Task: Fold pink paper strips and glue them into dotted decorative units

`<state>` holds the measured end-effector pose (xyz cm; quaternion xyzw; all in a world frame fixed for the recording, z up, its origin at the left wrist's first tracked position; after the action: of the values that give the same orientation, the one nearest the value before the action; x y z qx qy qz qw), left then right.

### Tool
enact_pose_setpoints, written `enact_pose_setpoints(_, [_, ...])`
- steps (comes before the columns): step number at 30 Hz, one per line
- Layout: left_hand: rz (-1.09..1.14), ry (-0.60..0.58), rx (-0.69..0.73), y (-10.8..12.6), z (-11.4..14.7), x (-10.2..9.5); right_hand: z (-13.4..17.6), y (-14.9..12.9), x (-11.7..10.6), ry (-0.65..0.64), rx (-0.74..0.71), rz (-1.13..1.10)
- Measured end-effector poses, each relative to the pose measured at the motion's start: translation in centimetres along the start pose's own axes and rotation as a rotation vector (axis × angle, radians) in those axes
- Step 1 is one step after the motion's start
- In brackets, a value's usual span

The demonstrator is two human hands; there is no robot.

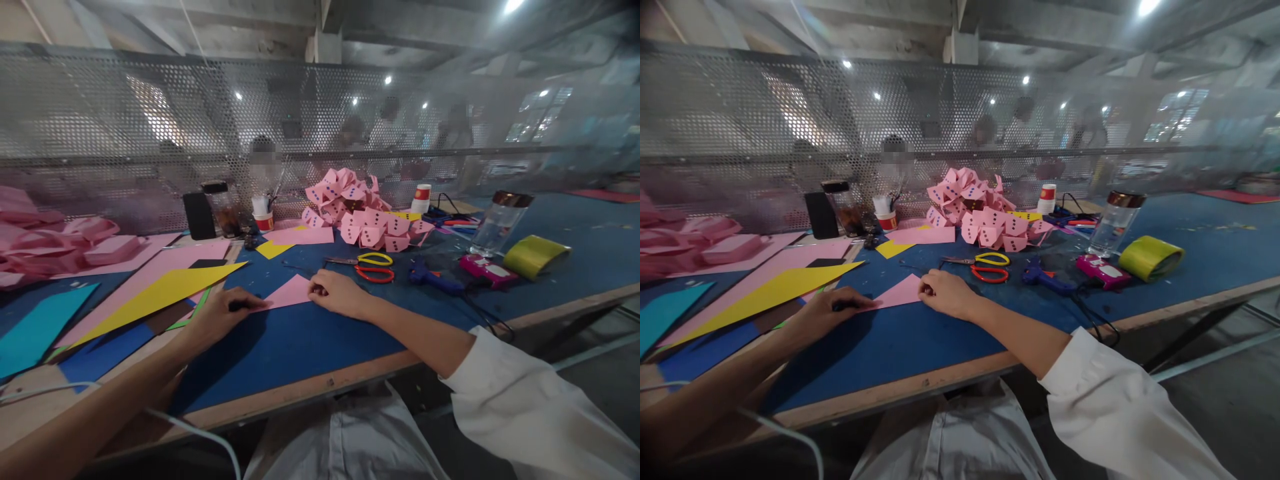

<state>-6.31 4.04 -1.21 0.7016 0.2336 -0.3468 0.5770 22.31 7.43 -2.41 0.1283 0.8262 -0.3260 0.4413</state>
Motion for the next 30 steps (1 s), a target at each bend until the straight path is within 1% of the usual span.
enact_pose_setpoints(5, [0.041,0.023,-0.047,0.1,0.4,-0.3,0.0,0.1,0.0,-0.002,-0.012,-0.006])
enact_pose_setpoints(10, [0.073,0.022,-0.051,0.1,0.6,-0.7,0.0,-0.1,-0.1,-0.013,0.005,-0.005])
enact_pose_setpoints(15, [0.074,0.024,-0.084,-0.3,0.7,-0.6,0.0,-0.1,-0.1,-0.012,0.005,-0.008])
enact_pose_setpoints(18, [0.097,0.050,-0.095,-0.6,0.7,-0.3,0.0,-0.1,-0.1,-0.015,0.009,-0.008])
enact_pose_setpoints(20, [0.095,0.090,-0.102,-0.8,0.7,-0.2,0.0,-0.2,-0.1,-0.013,0.008,-0.008])
enact_pose_setpoints(23, [0.025,0.130,-0.086,-0.5,0.6,-0.2,0.1,-0.3,-0.1,-0.008,0.004,-0.002])
enact_pose_setpoints(26, [-0.120,0.136,-0.048,0.3,0.2,0.0,0.3,-0.4,-0.2,0.002,-0.025,0.026])
enact_pose_setpoints(30, [-0.302,0.192,0.034,1.5,-0.6,0.7,0.5,-0.4,-0.3,0.050,-0.040,0.123])
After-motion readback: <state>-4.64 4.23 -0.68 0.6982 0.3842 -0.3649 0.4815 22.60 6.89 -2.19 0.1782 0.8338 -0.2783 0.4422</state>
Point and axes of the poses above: each hand's wrist, its own z-axis away from the middle knuckle, its own x-axis out of the palm, y = z × x, the point moved 1 cm from there along -z, towards the middle knuckle, and after that the axes turned 7 degrees about -x, right-handed, at the moved point
